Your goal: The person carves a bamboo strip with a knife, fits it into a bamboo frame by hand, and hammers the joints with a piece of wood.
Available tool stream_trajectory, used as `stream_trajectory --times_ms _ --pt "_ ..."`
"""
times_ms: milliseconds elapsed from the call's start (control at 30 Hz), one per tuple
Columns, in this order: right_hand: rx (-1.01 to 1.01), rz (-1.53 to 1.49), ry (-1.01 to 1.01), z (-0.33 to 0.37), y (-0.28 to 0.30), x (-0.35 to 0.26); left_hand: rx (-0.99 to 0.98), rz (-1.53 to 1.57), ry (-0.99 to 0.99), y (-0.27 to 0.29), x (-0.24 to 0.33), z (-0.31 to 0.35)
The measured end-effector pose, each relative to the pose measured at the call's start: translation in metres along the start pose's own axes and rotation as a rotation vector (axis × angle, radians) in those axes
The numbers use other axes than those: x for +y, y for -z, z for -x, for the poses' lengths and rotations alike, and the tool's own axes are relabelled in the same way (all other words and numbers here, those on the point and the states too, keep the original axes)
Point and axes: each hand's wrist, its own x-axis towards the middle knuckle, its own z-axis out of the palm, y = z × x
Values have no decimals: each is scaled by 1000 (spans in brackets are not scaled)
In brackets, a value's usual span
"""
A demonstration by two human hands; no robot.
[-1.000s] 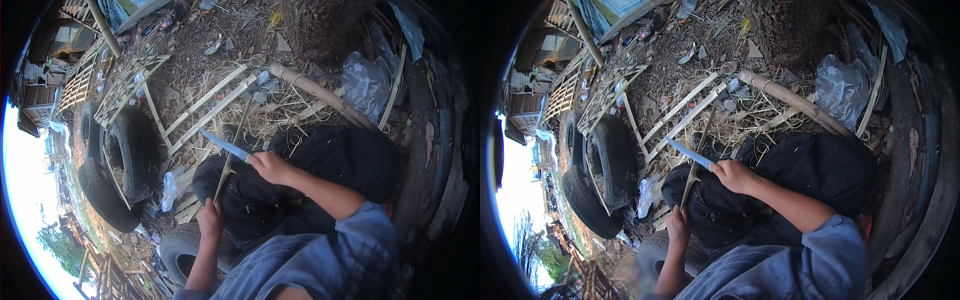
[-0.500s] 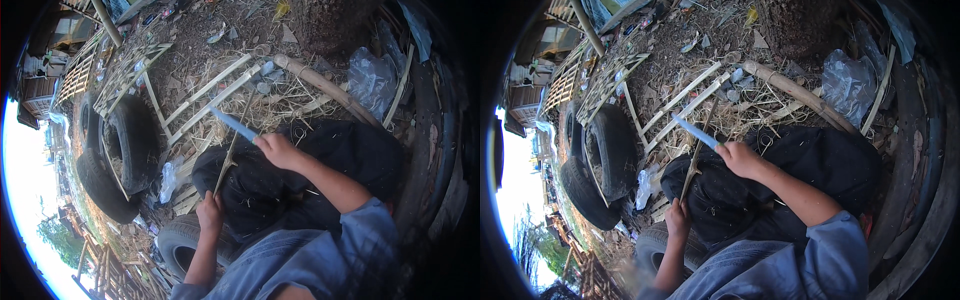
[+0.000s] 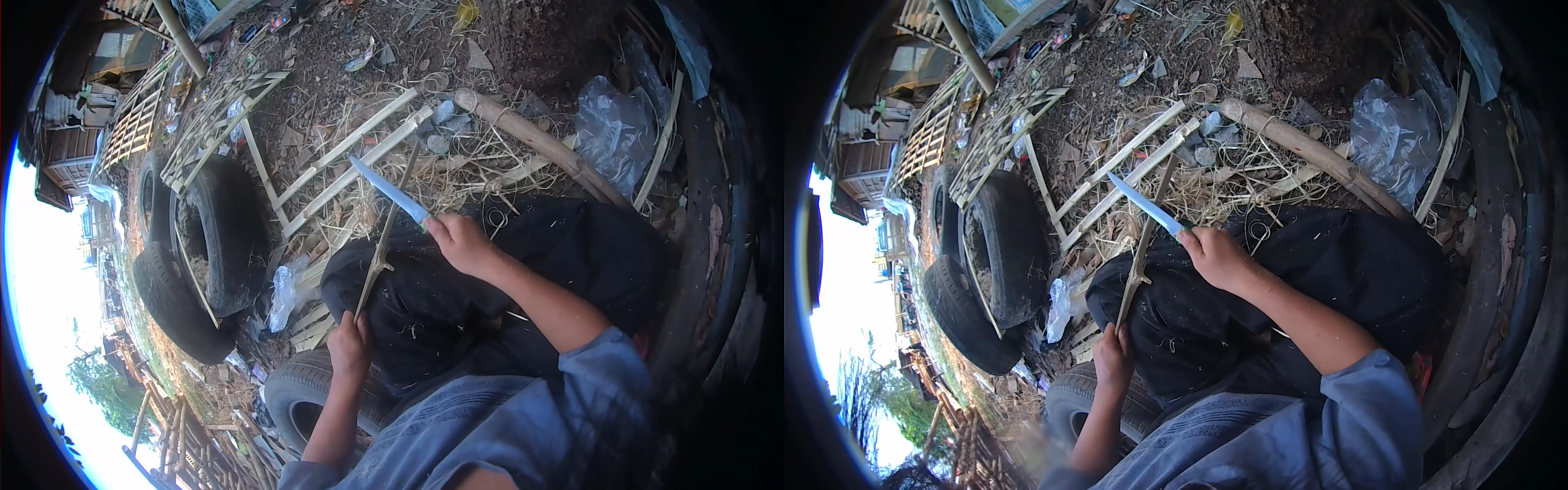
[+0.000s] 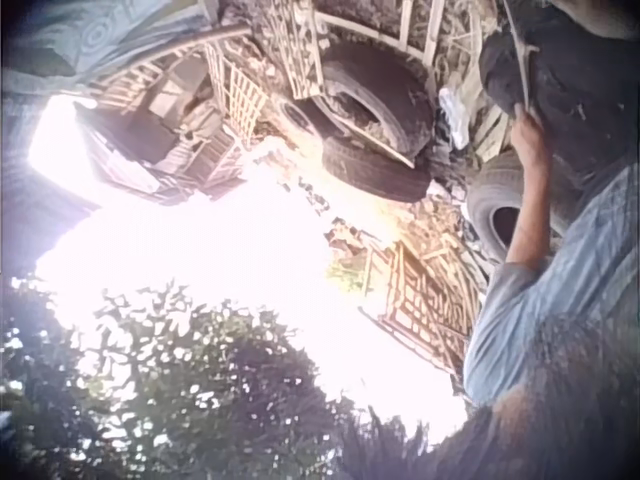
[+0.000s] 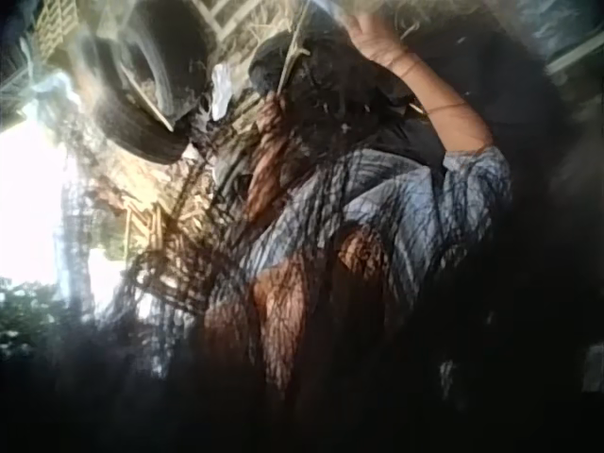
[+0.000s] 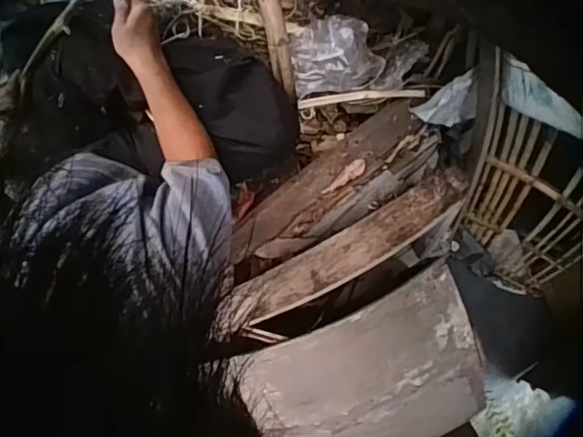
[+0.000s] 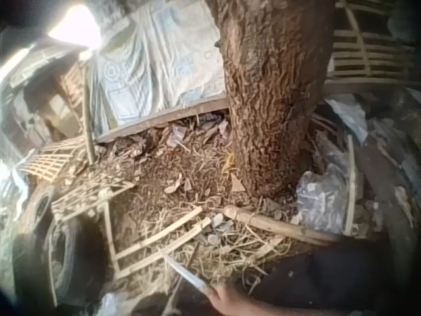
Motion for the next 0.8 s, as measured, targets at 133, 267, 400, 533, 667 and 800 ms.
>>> stream_trajectory --times_ms 133,267,400,533,667,800 --pt "62 -29 -38 2 3 3 -2 8 16 1 2 1" --pt "-1 -26 -33 2 1 2 4 11 16 -2 -3 1" --pt "26 -62 -52 2 0 1 23 9 12 0 1 5" --pt "39 -60 28 -1 -3 9 49 47 1 -4 -1 2" --pt "38 -65 -6 -1 0 4 43 -6 0 -4 1 -1" --pt "11 -92 20 0 -2 -2 38 15 1 -1 -2 2"
